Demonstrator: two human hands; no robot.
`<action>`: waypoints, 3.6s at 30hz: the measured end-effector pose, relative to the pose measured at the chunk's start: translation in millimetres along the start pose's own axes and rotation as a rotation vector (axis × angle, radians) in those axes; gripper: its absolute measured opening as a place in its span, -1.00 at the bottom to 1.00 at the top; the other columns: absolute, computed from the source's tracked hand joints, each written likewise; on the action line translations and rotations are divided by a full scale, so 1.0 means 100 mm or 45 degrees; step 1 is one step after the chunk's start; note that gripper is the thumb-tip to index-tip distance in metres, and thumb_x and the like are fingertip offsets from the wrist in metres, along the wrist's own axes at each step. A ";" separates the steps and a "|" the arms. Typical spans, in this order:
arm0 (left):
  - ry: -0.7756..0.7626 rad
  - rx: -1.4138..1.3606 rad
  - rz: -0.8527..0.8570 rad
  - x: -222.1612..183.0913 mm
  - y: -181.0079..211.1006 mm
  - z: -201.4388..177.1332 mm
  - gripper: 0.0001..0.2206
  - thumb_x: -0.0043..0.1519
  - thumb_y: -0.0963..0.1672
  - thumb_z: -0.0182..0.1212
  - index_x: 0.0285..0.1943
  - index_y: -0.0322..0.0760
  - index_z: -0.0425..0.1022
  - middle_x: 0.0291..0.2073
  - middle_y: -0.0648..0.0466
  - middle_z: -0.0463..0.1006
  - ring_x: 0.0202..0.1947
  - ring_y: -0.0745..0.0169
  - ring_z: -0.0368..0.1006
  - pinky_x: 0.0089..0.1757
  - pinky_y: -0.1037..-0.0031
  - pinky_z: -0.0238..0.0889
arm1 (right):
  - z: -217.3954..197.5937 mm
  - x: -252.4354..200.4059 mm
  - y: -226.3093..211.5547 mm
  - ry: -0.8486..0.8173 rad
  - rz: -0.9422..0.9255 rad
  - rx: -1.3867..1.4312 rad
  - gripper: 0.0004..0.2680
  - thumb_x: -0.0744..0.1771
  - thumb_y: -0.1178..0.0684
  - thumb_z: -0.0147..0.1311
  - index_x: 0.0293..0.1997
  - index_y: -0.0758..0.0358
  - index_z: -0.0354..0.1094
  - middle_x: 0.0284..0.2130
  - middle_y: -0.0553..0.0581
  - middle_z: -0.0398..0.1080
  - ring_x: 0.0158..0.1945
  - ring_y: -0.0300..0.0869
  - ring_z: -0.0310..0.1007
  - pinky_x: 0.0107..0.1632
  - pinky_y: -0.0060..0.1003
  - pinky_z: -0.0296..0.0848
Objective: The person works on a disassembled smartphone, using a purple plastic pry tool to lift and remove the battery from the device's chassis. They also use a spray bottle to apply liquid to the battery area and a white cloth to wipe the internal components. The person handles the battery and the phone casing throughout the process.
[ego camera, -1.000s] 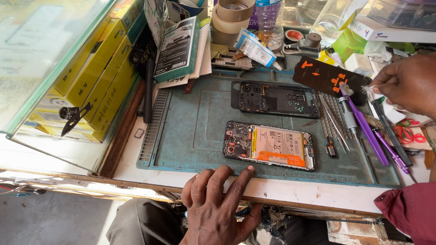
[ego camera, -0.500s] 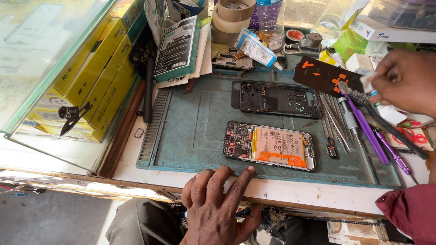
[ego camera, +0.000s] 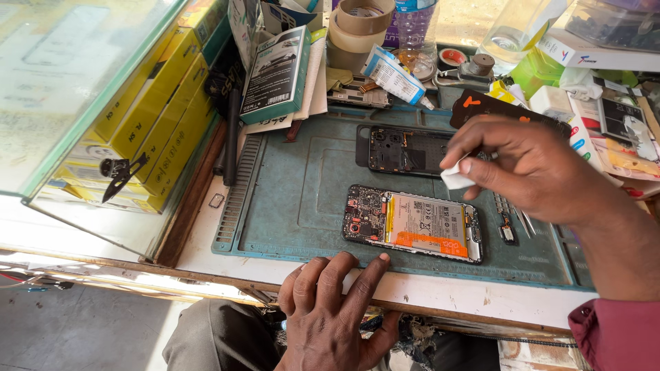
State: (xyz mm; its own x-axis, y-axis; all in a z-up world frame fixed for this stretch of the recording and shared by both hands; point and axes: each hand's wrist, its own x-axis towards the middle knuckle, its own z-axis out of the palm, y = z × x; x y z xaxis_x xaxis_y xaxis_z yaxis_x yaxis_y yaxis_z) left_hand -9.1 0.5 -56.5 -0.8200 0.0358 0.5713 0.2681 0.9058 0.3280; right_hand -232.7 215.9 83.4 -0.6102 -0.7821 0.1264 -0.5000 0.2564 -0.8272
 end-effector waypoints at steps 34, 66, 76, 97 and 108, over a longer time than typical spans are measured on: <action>0.068 -0.007 -0.027 0.02 0.01 -0.06 -0.35 0.06 0.14 0.42 0.37 0.03 0.45 0.07 0.03 0.29 0.21 -0.04 0.09 0.19 0.00 -0.11 | 0.44 0.06 -0.10 -0.126 0.048 0.076 -0.86 0.33 0.25 0.09 -0.09 0.38 0.56 -0.23 0.13 0.58 -0.24 -0.29 0.63 -0.19 -0.38 0.68; 0.048 -0.003 -0.011 0.00 -0.01 -0.11 -0.36 0.16 0.16 0.32 0.43 0.02 0.41 0.12 0.04 0.29 0.24 0.00 0.13 0.22 0.03 -0.05 | 0.86 0.07 -0.47 -0.070 -0.511 -0.822 -0.85 0.19 0.13 0.26 -0.22 0.17 0.59 -0.27 0.07 0.55 -0.19 -0.08 0.57 -0.26 -0.22 0.56; -0.028 -0.072 -0.044 0.05 -0.01 -0.18 -0.29 0.05 0.11 0.41 0.43 0.00 0.40 0.13 0.01 0.30 0.24 -0.06 0.14 0.20 0.02 -0.06 | 0.78 0.14 -0.37 -0.224 -0.413 -0.689 -0.85 0.21 0.12 0.24 -0.19 0.22 0.55 -0.41 0.07 0.47 -0.31 -0.05 0.51 -0.35 -0.14 0.47; -0.428 0.007 0.049 0.34 0.15 -0.41 -0.11 -0.09 0.15 0.48 0.42 -0.25 0.29 0.08 -0.18 0.34 0.07 -0.11 0.31 -0.13 0.00 0.19 | 0.66 0.18 -0.20 -0.423 0.031 -0.708 -0.72 0.26 0.11 0.09 0.03 -0.11 0.59 -0.27 -0.07 0.65 -0.40 -0.21 0.66 -0.36 -0.27 0.58; -0.751 -0.063 -0.014 0.46 0.27 -0.36 -0.10 0.00 0.11 0.48 0.47 -0.39 0.19 -0.17 -0.08 0.36 -0.32 0.02 0.45 -0.44 0.19 0.41 | 0.62 0.17 -0.21 -0.424 -0.023 -0.691 -0.72 0.25 0.13 0.09 0.01 -0.09 0.59 -0.29 -0.01 0.65 -0.43 -0.15 0.65 -0.38 -0.21 0.56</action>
State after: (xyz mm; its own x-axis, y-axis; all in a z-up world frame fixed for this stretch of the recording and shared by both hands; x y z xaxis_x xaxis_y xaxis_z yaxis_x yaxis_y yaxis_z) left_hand -21.7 11.6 6.0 -0.9617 0.2678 0.0577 0.2695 0.8871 0.3747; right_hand -193.9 162.0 69.2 -0.4189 -0.9012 -0.1112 -0.8020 0.4246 -0.4202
